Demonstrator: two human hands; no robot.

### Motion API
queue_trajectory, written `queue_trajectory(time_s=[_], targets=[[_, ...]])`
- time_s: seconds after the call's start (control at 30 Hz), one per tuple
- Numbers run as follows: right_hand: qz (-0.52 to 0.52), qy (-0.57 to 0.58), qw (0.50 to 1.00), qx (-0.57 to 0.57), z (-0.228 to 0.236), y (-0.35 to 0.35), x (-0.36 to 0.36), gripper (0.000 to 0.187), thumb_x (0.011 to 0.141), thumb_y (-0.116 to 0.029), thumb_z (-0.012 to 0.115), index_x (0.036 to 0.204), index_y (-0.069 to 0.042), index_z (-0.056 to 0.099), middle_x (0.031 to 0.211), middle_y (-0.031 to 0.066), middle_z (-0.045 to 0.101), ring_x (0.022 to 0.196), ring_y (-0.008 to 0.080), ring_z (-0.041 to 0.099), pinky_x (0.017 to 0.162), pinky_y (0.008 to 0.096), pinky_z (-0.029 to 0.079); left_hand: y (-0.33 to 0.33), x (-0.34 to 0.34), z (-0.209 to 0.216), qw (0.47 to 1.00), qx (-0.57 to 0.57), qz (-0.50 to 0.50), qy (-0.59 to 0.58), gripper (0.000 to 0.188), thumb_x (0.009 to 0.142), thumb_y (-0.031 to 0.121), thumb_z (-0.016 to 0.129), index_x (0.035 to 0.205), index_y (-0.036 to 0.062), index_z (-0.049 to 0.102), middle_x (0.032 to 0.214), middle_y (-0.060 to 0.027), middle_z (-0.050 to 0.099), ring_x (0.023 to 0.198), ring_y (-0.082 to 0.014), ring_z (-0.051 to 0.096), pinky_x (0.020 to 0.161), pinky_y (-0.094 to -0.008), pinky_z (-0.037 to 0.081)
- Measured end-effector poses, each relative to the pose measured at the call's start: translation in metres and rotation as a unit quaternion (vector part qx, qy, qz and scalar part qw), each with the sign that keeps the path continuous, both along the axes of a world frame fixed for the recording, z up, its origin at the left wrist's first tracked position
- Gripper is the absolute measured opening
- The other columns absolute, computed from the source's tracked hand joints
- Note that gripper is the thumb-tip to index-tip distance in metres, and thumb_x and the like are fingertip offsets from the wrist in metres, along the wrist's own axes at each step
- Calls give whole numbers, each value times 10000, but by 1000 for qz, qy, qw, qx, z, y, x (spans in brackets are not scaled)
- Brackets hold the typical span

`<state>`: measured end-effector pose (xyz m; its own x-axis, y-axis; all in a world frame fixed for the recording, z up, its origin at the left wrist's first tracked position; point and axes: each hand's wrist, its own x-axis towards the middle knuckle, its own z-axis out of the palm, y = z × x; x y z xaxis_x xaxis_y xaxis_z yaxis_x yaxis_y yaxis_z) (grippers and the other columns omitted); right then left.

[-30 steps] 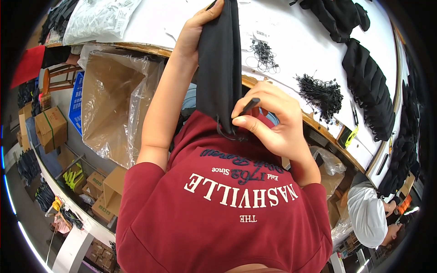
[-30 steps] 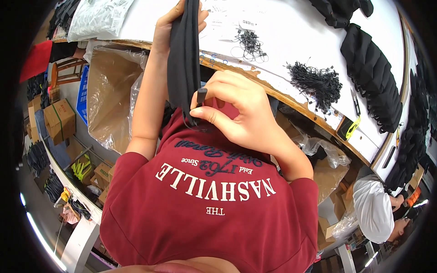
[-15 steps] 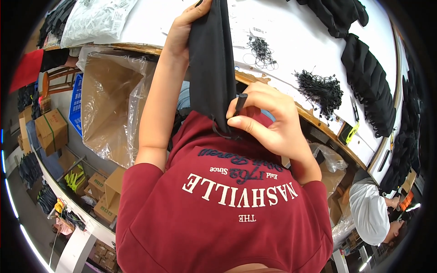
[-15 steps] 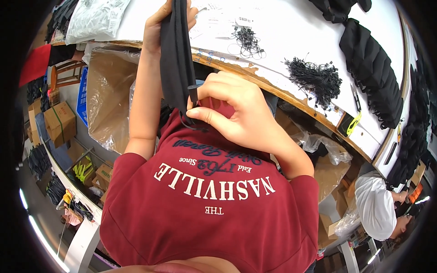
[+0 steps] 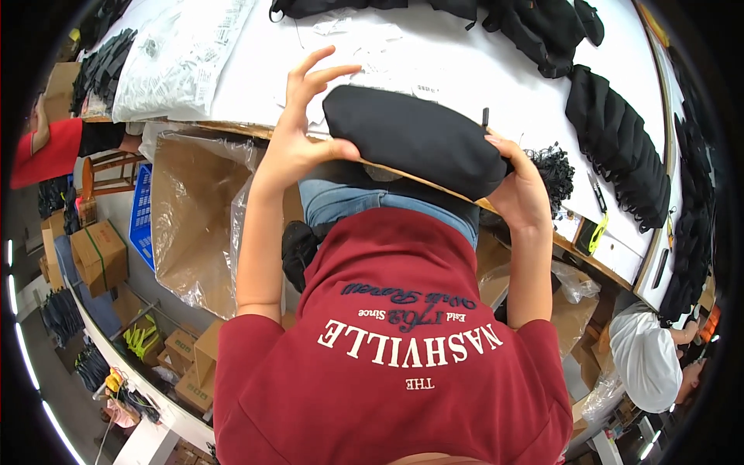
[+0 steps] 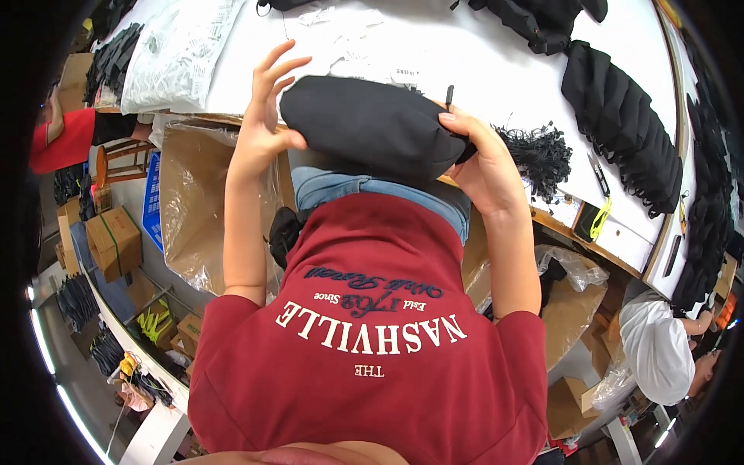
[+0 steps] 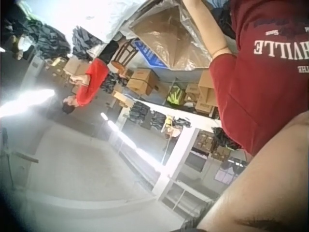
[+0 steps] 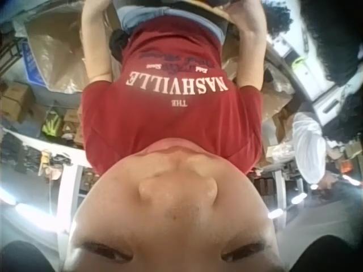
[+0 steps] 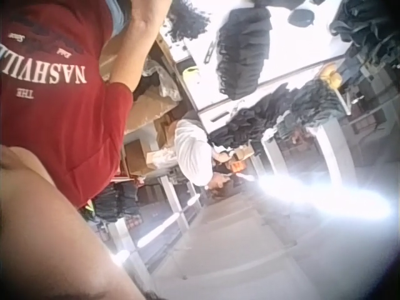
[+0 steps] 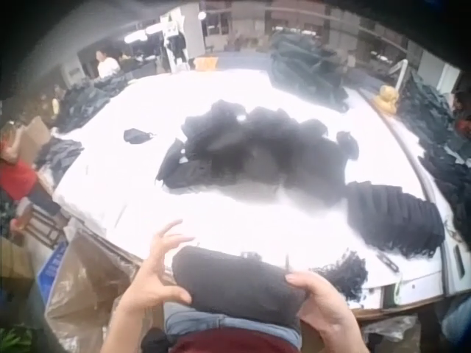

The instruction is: Checking and packing small black pouches into larger quantities.

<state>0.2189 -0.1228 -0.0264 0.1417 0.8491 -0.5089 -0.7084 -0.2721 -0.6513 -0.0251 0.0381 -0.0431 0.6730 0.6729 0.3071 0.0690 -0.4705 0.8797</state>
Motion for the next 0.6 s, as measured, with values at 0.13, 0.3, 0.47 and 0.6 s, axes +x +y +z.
queue_trajectory(time_s=[0.13,0.3,0.47,0.6], targets=[[-7,111,994,-18,-24,-10,7,272,891,-197,588,1065,5,642,913,21,655,798,104,601,685,255,488,-19,2,16,996,-53,-69,-13,858,501,211,896,1277,116,543,1377,-95,466,1296,-252,418,1073,-385,319],[90,-152,984,15,-30,-7,11,310,961,-249,511,1173,-40,598,993,38,629,848,129,567,752,278,471,-27,4,13,998,-47,33,-11,510,671,-9,776,1153,64,624,1086,-57,657,1024,-185,607,905,-302,456],[58,-270,940,200,-8,-2,2,524,949,-387,533,1375,-103,422,1141,72,593,892,134,554,822,278,444,-35,16,15,991,-101,79,23,410,752,40,751,1143,70,634,1086,-39,658,1005,-156,610,912,-284,452],[101,-435,873,195,-1,-4,-10,498,865,-255,671,1304,-89,506,1091,83,625,885,162,573,851,290,456,-39,20,11,982,-169,78,2,320,792,64,721,1106,57,660,1087,-47,664,1004,-151,612,902,-267,453]])
